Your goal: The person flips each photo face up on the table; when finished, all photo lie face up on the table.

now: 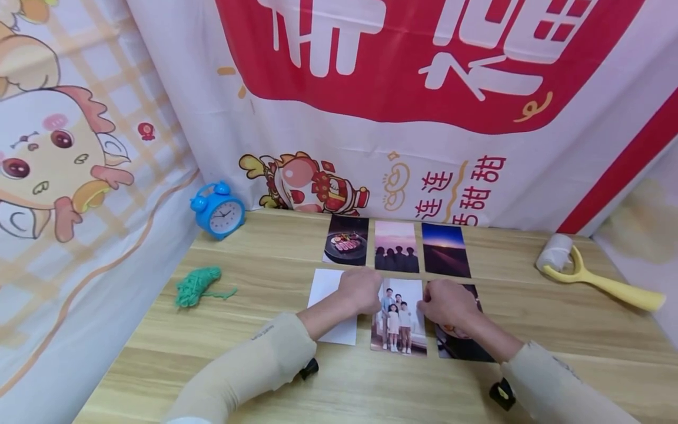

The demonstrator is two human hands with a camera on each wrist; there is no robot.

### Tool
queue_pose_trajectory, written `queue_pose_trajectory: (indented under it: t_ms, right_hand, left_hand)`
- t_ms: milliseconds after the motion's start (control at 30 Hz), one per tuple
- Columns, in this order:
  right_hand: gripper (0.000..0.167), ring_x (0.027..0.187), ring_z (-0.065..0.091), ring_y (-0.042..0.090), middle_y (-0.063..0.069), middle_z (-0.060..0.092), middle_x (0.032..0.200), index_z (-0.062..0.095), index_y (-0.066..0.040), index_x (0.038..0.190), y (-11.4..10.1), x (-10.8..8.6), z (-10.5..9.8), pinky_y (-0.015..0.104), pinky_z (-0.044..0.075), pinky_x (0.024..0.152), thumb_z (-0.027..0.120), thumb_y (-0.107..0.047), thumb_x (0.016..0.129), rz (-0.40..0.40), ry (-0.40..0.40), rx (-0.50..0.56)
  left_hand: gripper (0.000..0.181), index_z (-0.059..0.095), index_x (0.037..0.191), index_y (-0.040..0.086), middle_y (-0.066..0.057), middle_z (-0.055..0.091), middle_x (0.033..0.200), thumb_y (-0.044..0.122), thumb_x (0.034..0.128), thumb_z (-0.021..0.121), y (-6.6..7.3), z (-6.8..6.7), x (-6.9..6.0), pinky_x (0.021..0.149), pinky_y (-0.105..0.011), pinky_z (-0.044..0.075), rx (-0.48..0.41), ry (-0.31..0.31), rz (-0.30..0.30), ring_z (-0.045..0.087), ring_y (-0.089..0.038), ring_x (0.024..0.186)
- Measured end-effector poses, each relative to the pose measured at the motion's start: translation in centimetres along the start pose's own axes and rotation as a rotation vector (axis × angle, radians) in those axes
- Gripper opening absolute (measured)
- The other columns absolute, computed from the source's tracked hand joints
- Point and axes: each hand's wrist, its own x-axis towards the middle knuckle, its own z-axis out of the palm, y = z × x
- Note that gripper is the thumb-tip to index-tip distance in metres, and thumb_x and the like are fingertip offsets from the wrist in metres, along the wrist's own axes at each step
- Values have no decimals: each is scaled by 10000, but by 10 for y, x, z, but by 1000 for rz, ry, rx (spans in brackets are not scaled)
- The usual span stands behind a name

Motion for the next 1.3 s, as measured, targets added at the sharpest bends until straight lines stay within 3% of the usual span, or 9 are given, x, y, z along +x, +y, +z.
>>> queue_pose_trajectory:
  t_ms: [267, 433, 567, 700, 833, 967, 1100, 1300]
  right_hand:
    - [203, 581, 545, 157, 4, 594, 647, 676, -124, 779, -6, 4, -2, 275, 393, 535, 726, -254, 927, -42, 42, 0]
    - [249, 541, 496, 157, 7, 535, 613, 706, -67, 842, -19, 6, -11, 272, 368, 510, 665, -273, 976, -88, 62, 203]
    - [291, 668, 534, 166, 75, 683, 838, 745, -14, 1093, -38, 3, -19, 277, 417, 589, 602, -254, 1015, -84, 10, 366]
    - [400, 646, 542, 157, 155, 707, 975, 625, -14, 1372, -65, -6, -14, 276, 442, 576, 564, -226, 1038, -95, -97, 539]
    - [544, 547, 540, 131, 178, 720, 995, 461, 26, 1515, -87, -13, -3, 265, 424, 491, 558, -191, 1025, -141, -225, 705]
    - [642, 550, 549, 109, 196, 748, 1081, 355, 89, 1551, -101, -20, 4, 223, 366, 464, 548, -193, 1007, -116, -331, 843]
    - [630, 524, 498, 109, 163, 744, 1023, 383, 78, 1528, -106, -27, 7, 205, 337, 441, 550, -217, 998, -55, -384, 914]
    - [405, 519, 490, 84, 62, 700, 933, 533, 48, 1291, -104, -30, 14, 176, 332, 447, 548, -220, 988, -18, -473, 999]
  left_hand:
    - [165, 642, 730, 183, 46, 614, 734, 194, 816, 783, -1, 1, -2, 557, -303, 472, -13, 31, -2, 548, -139, 664]
    - [347, 469, 547, 198, 53, 507, 588, 104, 822, 657, -14, -5, -13, 459, -293, 430, -39, 69, -1, 493, -124, 547]
    - [326, 496, 565, 189, 33, 531, 578, 85, 840, 638, -36, -18, -24, 472, -287, 441, -49, 64, -39, 511, -142, 558]
    - [23, 697, 839, 111, -44, 700, 822, 106, 859, 687, -65, -25, -38, 625, -352, 549, -67, 39, -91, 631, -204, 737]
    - [407, 693, 1244, 56, -152, 709, 1207, 131, 846, 741, -96, -24, -54, 916, -477, 589, -88, 22, -95, 670, -308, 1075]
    - [736, 490, 1511, 41, -234, 589, 1455, 218, 862, 790, -116, -19, -66, 1140, -552, 479, -172, -83, -56, 578, -397, 1336]
    - [923, 300, 1621, 67, -282, 463, 1557, 311, 887, 803, -121, -14, -74, 1203, -558, 417, -253, -189, -37, 512, -423, 1417]
    - [975, 280, 1634, 90, -249, 474, 1494, 345, 868, 826, -128, -11, -81, 1167, -544, 455, -298, -220, -35, 561, -358, 1325]
